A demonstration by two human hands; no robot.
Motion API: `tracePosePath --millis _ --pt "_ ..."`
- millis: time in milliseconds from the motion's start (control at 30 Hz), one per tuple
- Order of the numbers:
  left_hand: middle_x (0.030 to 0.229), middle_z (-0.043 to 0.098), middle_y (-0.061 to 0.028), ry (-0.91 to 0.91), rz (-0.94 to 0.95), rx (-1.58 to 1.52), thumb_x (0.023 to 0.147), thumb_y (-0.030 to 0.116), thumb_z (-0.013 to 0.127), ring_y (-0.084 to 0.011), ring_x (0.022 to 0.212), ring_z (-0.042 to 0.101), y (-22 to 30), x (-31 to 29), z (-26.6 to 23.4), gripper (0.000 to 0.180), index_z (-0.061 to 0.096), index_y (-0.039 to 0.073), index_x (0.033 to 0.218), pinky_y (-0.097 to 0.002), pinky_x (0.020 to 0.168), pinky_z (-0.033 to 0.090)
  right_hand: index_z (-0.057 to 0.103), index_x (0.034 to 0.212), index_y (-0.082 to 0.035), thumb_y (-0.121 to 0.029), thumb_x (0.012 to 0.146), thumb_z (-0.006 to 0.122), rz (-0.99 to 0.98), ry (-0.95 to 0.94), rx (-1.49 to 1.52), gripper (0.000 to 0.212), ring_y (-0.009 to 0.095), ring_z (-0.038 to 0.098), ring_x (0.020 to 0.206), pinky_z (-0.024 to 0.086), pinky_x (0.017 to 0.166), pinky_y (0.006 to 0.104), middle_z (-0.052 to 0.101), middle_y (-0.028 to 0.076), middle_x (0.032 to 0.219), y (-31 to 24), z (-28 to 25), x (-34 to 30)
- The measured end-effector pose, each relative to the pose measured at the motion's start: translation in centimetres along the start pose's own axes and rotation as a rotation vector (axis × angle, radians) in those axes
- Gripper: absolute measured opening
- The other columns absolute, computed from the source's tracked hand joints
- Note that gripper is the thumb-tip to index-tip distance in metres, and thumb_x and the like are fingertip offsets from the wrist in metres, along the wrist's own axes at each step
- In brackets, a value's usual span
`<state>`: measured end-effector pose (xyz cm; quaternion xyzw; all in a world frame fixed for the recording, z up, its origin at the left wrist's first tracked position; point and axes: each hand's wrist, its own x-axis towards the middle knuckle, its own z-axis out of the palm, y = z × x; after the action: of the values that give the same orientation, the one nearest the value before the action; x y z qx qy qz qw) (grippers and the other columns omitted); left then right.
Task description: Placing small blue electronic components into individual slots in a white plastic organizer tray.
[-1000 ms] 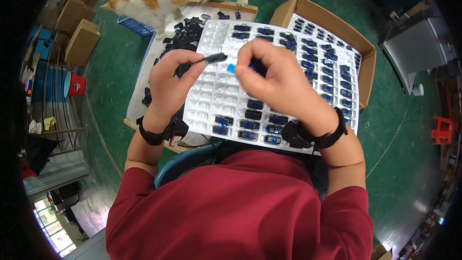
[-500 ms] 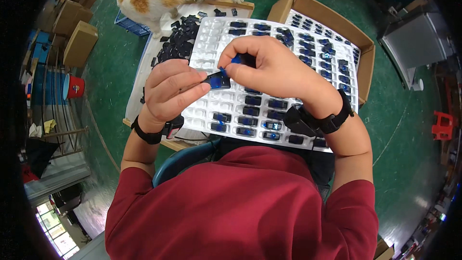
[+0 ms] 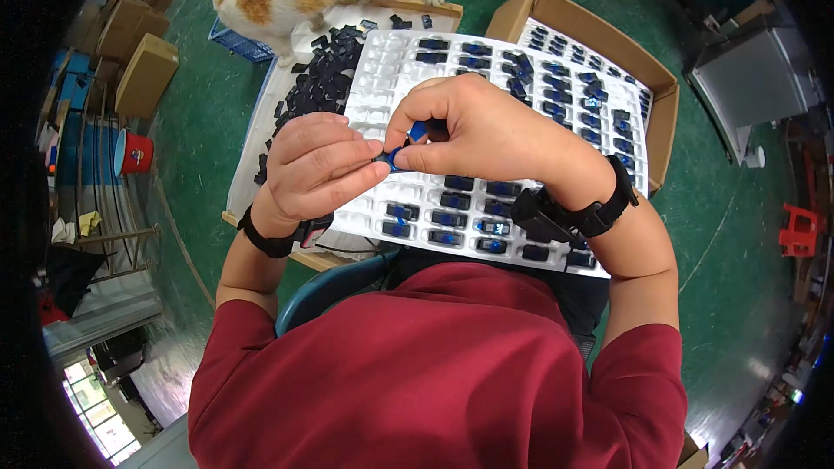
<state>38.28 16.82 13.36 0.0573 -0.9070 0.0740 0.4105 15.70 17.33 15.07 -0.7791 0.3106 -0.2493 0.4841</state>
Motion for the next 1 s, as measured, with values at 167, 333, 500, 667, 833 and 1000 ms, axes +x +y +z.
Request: tracePosePath --millis 167,333,500,667,833,1000 --pt "0.093 0.064 -0.0011 -0.037 0.011 0.003 0.066 0.01 0.073 -0.0156 0.08 0.059 0.0 -0.6 -0.2 0.019 0.067 0.014 0.084 -0.0309 0.074 0.051 0.064 0.085 -0.004 -0.008 0.076 0.069 0.008 -0.032 -0.056 0.012 0.011 0.052 0.069 0.041 0.059 0.0236 0.056 0.002 0.075 -0.9 -0.1 0.3" --pt "0.093 0.064 -0.0013 -0.024 0.021 0.004 0.065 0.01 0.073 -0.0164 0.079 0.058 0.0 -0.6 -0.3 0.021 0.067 0.013 0.085 -0.0312 0.073 0.05 0.058 0.079 -0.002 -0.01 0.076 0.064 -0.088 -0.044 -0.166 0.01 0.017 0.052 0.066 0.041 0.058 0.0271 0.055 0.005 0.072 -0.6 0.3 0.4" --pt "0.085 0.065 -0.006 0.042 -0.441 -0.027 0.07 0.004 0.07 -0.0215 0.075 0.06 -1.9 -3.6 0.2 0.019 0.066 0.007 0.088 -0.0322 0.069 0.049 0.053 0.08 -0.003 -0.009 0.079 0.061 -0.019 0.195 0.036 0.01 0.011 0.047 0.07 0.039 0.063 0.0244 0.051 0.0 0.075 -0.8 -0.3 -1.1" --pt "0.088 0.067 -0.0086 0.347 -1.532 -0.366 0.082 0.012 0.067 -0.013 0.078 0.063 -9.7 -17.4 0.7 0.023 0.063 -0.003 0.099 -0.0238 0.072 0.049 0.055 0.083 -0.006 -0.016 0.082 0.063 0.164 0.375 0.2 0.013 0.001 0.04 0.066 0.031 0.058 0.0169 0.048 -0.006 0.075 0.9 -2.1 -4.0" --pt "0.093 0.068 -0.0156 0.065 -1.804 -0.018 0.079 0.026 0.068 -0.0218 0.086 0.065 -14.0 -27.6 0.6 0.034 0.065 -0.003 0.098 -0.0296 0.078 0.049 0.055 0.083 -0.007 -0.018 0.083 0.065 0.268 0.425 0.22 0.015 0.001 0.038 0.065 0.03 0.057 0.0169 0.047 -0.007 0.074 2.3 -3.7 -7.2" --pt "0.098 0.066 -0.0176 -0.119 -1.43 -0.022 0.079 0.035 0.067 -0.0264 0.091 0.064 -15.6 -22.8 1.4 0.044 0.063 0.0 0.106 -0.0331 0.081 0.048 0.055 0.083 -0.007 -0.018 0.082 0.066 0.301 0.5 0.273 0.015 0.0 0.038 0.066 0.029 0.058 0.0162 0.047 -0.008 0.075 2.4 -4.0 -8.1"
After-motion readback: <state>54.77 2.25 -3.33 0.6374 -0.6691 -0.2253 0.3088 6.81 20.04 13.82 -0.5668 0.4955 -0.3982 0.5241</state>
